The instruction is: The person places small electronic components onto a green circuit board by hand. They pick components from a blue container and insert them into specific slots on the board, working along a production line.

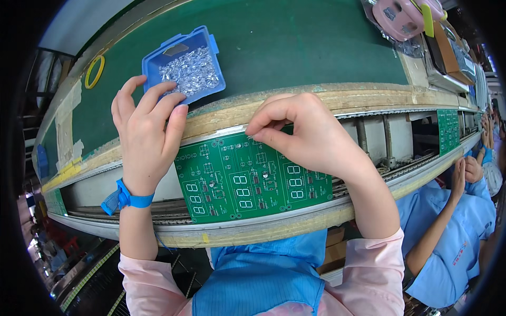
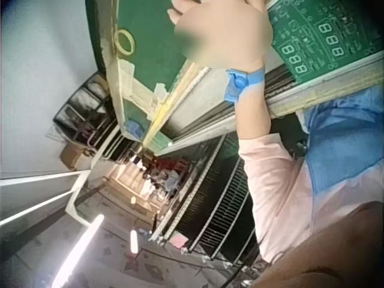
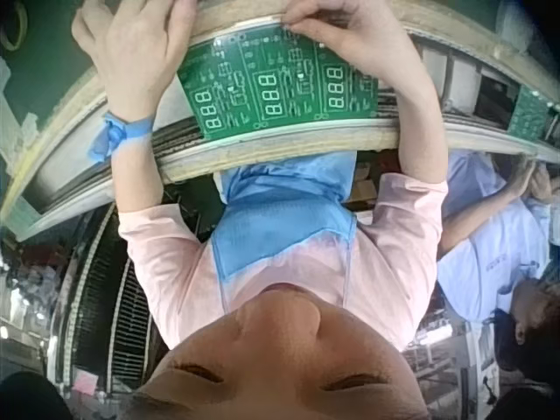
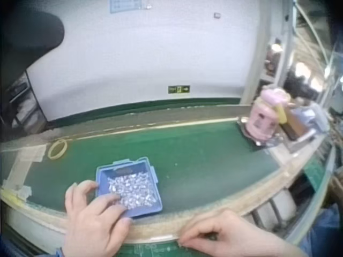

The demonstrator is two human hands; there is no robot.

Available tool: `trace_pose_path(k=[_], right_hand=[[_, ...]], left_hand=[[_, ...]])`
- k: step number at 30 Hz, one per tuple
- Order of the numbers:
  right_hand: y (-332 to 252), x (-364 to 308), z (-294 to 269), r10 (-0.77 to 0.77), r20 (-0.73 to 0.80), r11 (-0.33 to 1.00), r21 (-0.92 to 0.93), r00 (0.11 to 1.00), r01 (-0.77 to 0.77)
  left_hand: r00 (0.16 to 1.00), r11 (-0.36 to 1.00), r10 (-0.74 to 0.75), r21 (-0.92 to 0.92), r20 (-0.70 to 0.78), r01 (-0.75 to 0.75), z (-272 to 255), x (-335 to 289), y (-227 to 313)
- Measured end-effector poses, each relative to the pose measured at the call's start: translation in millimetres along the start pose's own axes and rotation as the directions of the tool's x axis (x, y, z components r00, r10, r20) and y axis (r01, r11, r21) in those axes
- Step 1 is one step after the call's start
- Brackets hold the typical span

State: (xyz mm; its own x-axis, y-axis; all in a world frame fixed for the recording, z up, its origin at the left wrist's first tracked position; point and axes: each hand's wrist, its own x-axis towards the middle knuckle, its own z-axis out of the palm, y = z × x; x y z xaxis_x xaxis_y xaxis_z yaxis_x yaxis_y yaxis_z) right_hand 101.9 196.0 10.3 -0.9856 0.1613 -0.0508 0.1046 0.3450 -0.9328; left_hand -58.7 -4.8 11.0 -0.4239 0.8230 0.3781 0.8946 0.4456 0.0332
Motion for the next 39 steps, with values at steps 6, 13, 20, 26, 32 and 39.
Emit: trace_pose_path(k=[6, 13, 20, 26, 32, 39], right_hand=[[-5, -2, 2, -0.017, 0.003, 0.997, -0.072, 1.000, 0.017], [-4, -5, 6, 0.003, -0.005, 0.991, -0.133, 1.000, -0.003], [-8, -4, 9, 0.078, -0.016, 0.987, -0.141, 0.997, -0.079], [-2, -4, 15, 0.024, -0.045, 0.990, -0.137, 0.999, -0.030], [-4, -3, 21, 0.058, -0.079, 0.991, -0.119, 0.995, -0.068], [-6, -2, 23, 0.061, -0.079, 0.991, -0.117, 0.995, -0.070]], left_hand=[[0.996, 0.999, 0.016, -0.031, -0.087, -0.018, 10, 0, -1], [0.997, 0.994, -0.008, -0.110, -0.080, -0.001, 11, -2, -2], [0.960, 0.963, -0.020, -0.265, -0.279, -0.057, 16, -1, -6], [0.917, 0.916, -0.025, -0.376, -0.398, -0.138, 21, -2, -13], [0.953, 0.770, -0.059, -0.622, -0.296, -0.145, -7, -18, 6], [0.999, 0.595, -0.050, -0.803, -0.013, 0.020, -2, -26, 22]])
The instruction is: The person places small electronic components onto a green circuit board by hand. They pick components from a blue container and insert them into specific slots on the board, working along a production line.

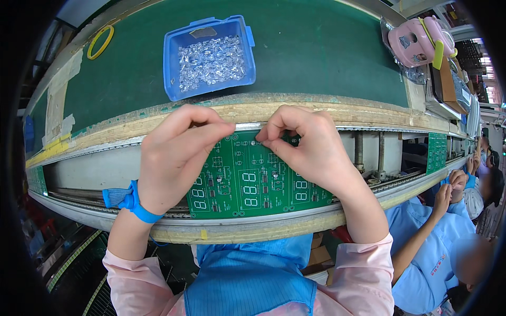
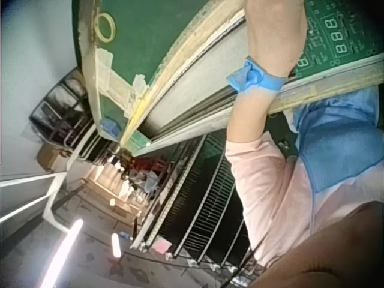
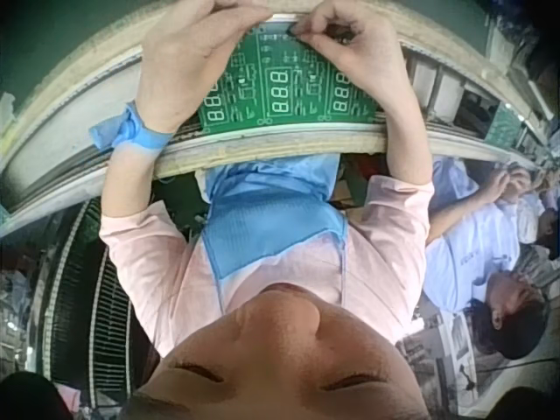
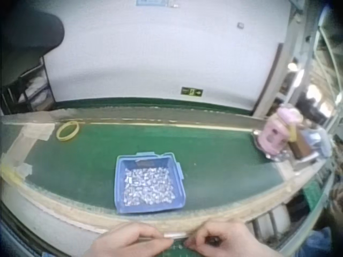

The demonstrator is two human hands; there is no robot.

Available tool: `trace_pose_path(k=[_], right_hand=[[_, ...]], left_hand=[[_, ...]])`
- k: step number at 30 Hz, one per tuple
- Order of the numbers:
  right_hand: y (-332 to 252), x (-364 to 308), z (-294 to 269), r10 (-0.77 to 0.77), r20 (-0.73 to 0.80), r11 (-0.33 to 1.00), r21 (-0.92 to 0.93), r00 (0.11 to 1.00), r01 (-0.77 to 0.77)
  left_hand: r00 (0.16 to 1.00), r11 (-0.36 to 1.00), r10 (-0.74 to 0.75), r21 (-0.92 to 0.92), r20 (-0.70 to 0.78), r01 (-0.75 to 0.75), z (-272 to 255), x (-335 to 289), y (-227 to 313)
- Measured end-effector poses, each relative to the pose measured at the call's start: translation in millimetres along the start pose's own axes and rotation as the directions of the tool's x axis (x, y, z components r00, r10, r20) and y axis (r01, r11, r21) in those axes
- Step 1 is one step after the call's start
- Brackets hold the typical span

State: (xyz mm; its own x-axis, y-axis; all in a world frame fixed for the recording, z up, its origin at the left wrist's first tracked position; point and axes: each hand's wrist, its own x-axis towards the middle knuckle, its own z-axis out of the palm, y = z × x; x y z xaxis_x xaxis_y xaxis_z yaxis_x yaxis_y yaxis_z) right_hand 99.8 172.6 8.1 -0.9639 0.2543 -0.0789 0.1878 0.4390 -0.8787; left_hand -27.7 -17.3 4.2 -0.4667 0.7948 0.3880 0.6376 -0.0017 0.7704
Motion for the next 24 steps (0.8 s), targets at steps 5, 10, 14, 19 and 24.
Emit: trace_pose_path(k=[5, 10, 14, 19, 24], right_hand=[[1.3, -1.2, 0.6, 0.015, -0.009, 1.000, 0.014, 1.000, -0.015], [0.9, -1.5, 1.5, 0.010, -0.021, 1.000, -0.008, 1.000, -0.010], [-0.1, -1.4, 1.9, 0.009, -0.031, 1.000, 0.004, 0.999, -0.008], [-0.1, -1.7, 2.4, -0.070, -0.030, 0.996, -0.062, 0.997, 0.068], [2.5, -2.1, 3.4, -0.095, -0.059, 0.993, -0.077, 0.994, 0.090]], left_hand=[[0.994, 0.998, -0.040, -0.034, 0.104, 0.043, 2.4, -0.8, -0.8], [0.990, 1.000, -0.015, 0.003, 0.142, 0.015, 1.7, -0.6, -2.5], [0.987, 0.999, -0.046, 0.017, 0.152, 0.043, 1.6, -0.2, -2.5], [0.992, 0.997, -0.062, 0.053, 0.114, 0.057, 2.7, -1.4, -4.8], [0.996, 0.996, -0.049, 0.074, 0.070, 0.043, 4.2, 0.2, -9.2]])
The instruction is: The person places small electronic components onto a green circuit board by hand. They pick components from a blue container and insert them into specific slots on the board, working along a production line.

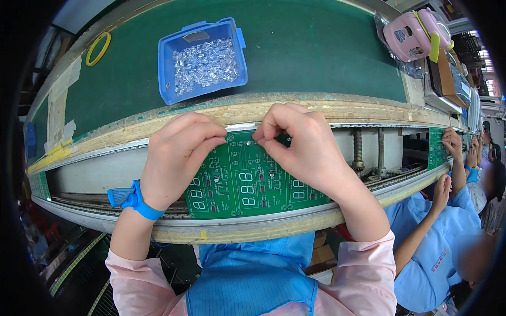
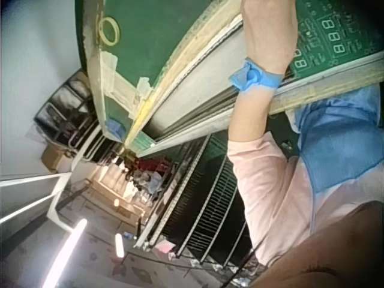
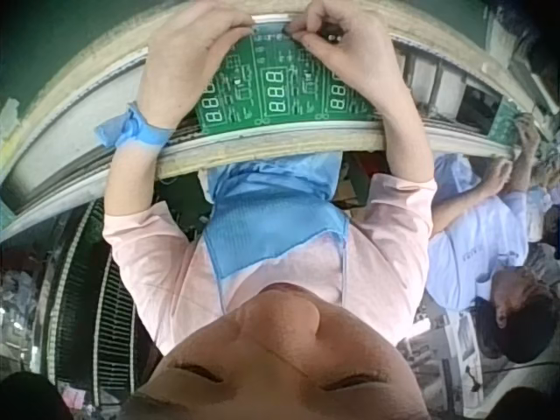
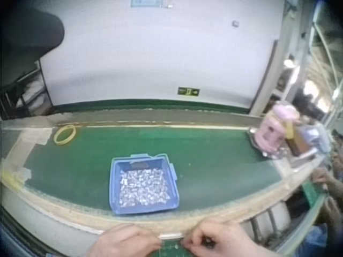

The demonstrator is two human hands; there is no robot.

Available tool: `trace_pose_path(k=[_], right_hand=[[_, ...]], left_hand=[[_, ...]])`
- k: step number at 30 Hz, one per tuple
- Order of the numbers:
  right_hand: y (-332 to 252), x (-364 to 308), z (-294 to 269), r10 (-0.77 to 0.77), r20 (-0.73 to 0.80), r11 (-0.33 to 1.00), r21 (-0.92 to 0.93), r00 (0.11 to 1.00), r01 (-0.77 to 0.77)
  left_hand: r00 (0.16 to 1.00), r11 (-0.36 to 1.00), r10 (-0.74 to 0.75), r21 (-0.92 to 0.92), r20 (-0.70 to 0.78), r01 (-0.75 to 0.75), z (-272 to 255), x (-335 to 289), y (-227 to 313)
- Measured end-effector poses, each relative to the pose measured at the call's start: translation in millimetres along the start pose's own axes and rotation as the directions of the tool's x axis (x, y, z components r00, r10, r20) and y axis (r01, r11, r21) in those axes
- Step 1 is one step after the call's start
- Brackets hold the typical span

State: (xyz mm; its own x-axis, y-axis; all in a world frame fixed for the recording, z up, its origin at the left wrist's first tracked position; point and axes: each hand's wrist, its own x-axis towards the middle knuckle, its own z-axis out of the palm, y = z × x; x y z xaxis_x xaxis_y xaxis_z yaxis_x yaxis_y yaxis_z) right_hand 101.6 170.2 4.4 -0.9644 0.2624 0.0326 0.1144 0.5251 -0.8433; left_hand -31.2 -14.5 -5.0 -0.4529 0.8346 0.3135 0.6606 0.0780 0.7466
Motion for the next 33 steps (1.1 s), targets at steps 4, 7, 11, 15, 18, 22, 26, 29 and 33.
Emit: trace_pose_path(k=[4, 7, 11, 15, 18, 22, 26, 29, 33], right_hand=[[1, 0, 2, 0.002, -0.015, 1.000, 0.004, 1.000, -0.002], [2, 0, 2, -0.014, -0.017, 1.000, -0.020, 1.000, 0.014], [-1, -1, 3, -0.036, -0.033, 0.997, -0.064, 0.999, 0.034], [0, -4, 8, 0.024, -0.081, 0.999, -0.040, 0.996, -0.028], [0, -2, 6, -0.057, -0.069, 0.996, -0.077, 0.996, 0.052], [1, -1, 3, -0.196, -0.015, 0.966, -0.177, 0.981, 0.190], [-1, -4, 4, -0.088, -0.005, 0.985, -0.152, 0.996, 0.086], [-3, -3, 4, -0.098, -0.042, 0.991, -0.096, 0.994, 0.094], [1, 8, -9, -0.172, -0.037, 0.985, -0.037, 0.985, 0.170]], left_hand=[[1.000, 1.000, -0.003, 0.000, -0.012, 0.003, 1, -1, 0], [1.000, 1.000, -0.012, 0.014, 0.004, 0.012, 0, -1, 1], [1.000, 1.000, -0.018, 0.014, 0.008, 0.018, 0, -2, 2], [0.999, 1.000, 0.003, 0.023, 0.041, -0.004, 1, -2, 0], [0.999, 1.000, -0.008, -0.004, 0.053, 0.008, 4, -3, 0], [0.998, 0.999, -0.023, -0.040, 0.060, 0.025, 5, -2, 3], [0.991, 0.986, -0.119, -0.107, 0.065, 0.125, 3, 1, 8], [0.988, 0.979, -0.151, -0.133, 0.039, 0.155, 4, 1, 7], [0.990, 0.983, -0.138, -0.122, 0.035, 0.141, 5, 3, 5]])
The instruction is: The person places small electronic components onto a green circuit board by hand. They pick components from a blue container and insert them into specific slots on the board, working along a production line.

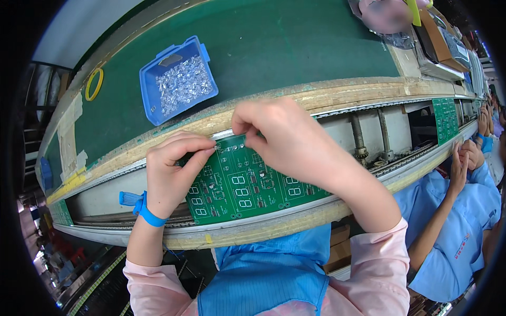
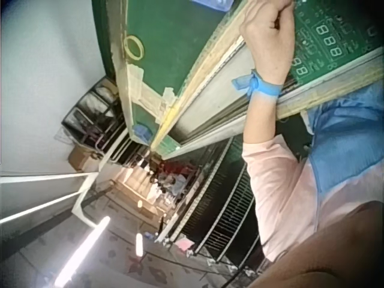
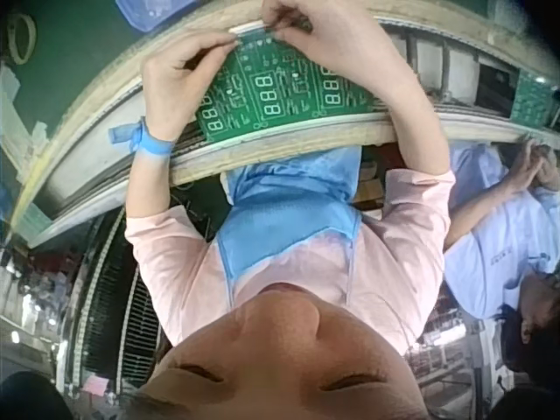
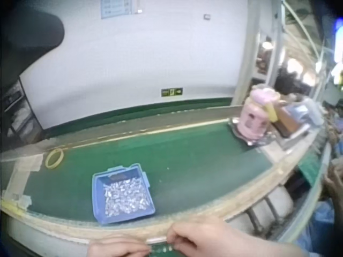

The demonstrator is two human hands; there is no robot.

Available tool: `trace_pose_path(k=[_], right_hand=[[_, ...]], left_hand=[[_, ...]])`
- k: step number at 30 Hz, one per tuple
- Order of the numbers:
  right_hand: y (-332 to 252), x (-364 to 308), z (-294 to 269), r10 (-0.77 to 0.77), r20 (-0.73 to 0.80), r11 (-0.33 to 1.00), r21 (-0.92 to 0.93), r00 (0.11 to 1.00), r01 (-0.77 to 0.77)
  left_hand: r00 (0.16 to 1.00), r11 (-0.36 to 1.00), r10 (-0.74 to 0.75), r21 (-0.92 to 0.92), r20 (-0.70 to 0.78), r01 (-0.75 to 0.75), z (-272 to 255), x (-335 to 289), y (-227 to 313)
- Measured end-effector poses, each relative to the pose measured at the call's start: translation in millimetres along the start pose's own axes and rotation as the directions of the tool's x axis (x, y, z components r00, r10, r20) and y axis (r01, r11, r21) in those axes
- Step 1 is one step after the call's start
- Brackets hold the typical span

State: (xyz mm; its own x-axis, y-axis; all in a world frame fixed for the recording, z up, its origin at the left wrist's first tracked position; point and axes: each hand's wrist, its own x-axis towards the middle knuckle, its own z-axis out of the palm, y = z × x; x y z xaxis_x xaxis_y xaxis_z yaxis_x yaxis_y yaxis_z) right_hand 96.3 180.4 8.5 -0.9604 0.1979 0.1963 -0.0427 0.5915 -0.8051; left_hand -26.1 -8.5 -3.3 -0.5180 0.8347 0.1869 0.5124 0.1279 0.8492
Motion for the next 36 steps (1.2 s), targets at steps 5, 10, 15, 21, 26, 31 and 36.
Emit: trace_pose_path(k=[5, 10, 15, 21, 26, 31, 36], right_hand=[[-5, 56, -7, -0.296, -0.164, 0.901, -0.374, 0.941, 0.218], [-11, 97, 16, -0.398, 0.005, 0.677, -0.674, 0.917, 0.297], [-12, 100, 36, -0.280, 0.072, 0.592, -0.772, 0.957, 0.231], [-23, 104, 41, -0.147, 0.094, 0.617, -0.769, 0.985, 0.165], [-26, 103, 39, -0.099, 0.124, 0.632, -0.759, 0.987, 0.159], [-22, 102, 44, -0.117, 0.076, 0.711, -0.690, 0.990, 0.137], [-17, 102, 47, -0.151, 0.042, 0.748, -0.648, 0.988, 0.142]], left_hand=[[0.998, 0.995, 0.058, 0.075, 0.012, -0.059, 2, 0, -1], [0.998, 0.993, 0.054, 0.109, -0.017, -0.052, 8, -1, 0], [0.997, 0.992, 0.074, 0.106, -0.011, -0.072, 13, -1, -1], [0.999, 0.994, 0.036, 0.105, 0.015, -0.038, 11, -2, -2], [0.996, 0.989, 0.058, 0.135, 0.070, -0.067, 8, 1, 2], [0.994, 0.990, 0.056, 0.123, 0.090, -0.066, 7, 1, 1], [0.992, 0.987, 0.076, 0.137, 0.104, -0.090, 6, 2, 3]])
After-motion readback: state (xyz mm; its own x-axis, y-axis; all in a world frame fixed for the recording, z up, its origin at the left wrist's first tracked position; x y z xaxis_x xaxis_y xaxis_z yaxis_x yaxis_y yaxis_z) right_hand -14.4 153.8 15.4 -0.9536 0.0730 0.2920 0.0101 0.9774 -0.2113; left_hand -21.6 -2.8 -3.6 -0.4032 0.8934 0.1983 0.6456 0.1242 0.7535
